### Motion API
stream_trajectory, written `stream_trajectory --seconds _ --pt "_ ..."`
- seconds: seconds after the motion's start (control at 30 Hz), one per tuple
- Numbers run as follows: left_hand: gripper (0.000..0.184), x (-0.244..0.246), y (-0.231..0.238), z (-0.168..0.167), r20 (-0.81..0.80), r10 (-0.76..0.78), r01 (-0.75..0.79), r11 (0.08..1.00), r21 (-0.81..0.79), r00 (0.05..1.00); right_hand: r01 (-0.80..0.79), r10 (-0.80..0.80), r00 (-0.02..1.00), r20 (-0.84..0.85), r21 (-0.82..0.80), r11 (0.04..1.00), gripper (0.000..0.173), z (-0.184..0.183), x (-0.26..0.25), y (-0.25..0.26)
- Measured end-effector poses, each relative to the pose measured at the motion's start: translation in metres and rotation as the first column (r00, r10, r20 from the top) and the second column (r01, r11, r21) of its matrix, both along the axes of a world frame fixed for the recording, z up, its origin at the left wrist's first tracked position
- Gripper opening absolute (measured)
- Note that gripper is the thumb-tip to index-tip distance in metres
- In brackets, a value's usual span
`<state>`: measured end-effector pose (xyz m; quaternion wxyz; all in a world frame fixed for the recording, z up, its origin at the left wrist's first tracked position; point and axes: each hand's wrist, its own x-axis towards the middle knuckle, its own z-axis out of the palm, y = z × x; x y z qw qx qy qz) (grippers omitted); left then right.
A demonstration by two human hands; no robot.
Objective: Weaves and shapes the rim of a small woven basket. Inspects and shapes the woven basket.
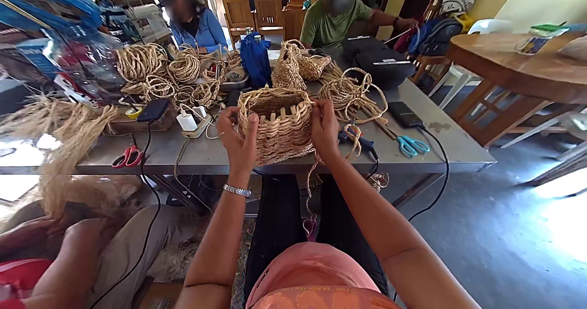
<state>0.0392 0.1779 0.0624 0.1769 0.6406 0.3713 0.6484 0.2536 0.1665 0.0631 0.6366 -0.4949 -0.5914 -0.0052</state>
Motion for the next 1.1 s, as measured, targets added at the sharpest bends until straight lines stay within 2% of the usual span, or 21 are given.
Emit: stream_trajectory --seconds 0.07,0.13,0.23,0.3,0.37,0.47,0.63,0.77,0.83,0.93,1.1 --pt "0.063 -0.008 0.025 0.008 -0.074 -0.007 0.009 1.000 0.025 0.997 0.014 -0.012 1.000 0.013 -0.124 0.992 0.030 0.006 0.003 0.008" --pt "0.061 -0.010 0.045 0.013 -0.089 -0.101 0.100 0.995 -0.008 0.991 0.013 -0.012 1.000 0.004 -0.219 0.976 0.032 0.011 0.004 0.014" --pt "0.063 -0.002 0.058 0.020 -0.017 -0.173 0.170 0.978 -0.117 0.985 0.033 -0.034 0.999 0.000 -0.231 0.972 0.031 0.013 0.001 0.020" --pt "0.067 0.002 0.064 0.019 0.012 -0.195 0.195 0.976 -0.095 0.981 0.043 -0.045 0.999 -0.005 -0.221 0.974 0.030 0.012 0.000 0.023" --pt "0.062 0.002 0.070 0.020 -0.017 -0.256 0.255 0.965 -0.059 0.967 0.044 -0.045 0.999 0.000 -0.246 0.968 0.030 0.015 0.001 0.023" --pt "0.056 0.003 0.072 0.018 -0.025 -0.258 0.257 0.966 -0.025 0.966 0.004 -0.003 1.000 0.003 -0.274 0.962 0.030 0.020 0.006 0.022" --pt "0.059 0.003 0.074 0.017 -0.050 -0.266 0.266 0.964 -0.008 0.963 -0.027 0.027 1.000 -0.004 -0.203 0.979 0.033 0.018 0.009 0.024" --pt "0.056 0.004 0.069 0.016 -0.066 -0.273 0.273 0.962 -0.012 0.960 0.074 -0.065 0.990 0.122 -0.068 0.995 0.058 0.014 -0.004 0.022" --pt "0.055 0.003 0.059 0.015 -0.070 -0.244 0.240 0.969 -0.067 0.967 0.055 -0.048 0.985 0.168 -0.036 0.998 0.064 0.013 -0.008 0.023" --pt "0.054 0.002 0.057 0.011 -0.056 -0.234 0.228 0.969 -0.098 0.971 -0.001 0.007 0.983 0.183 -0.029 1.000 0.058 0.011 -0.007 0.023" --pt "0.055 0.003 0.065 0.008 -0.089 -0.207 0.202 0.977 -0.065 0.974 -0.041 0.033 0.989 0.146 0.057 0.998 0.044 0.011 -0.008 0.029"
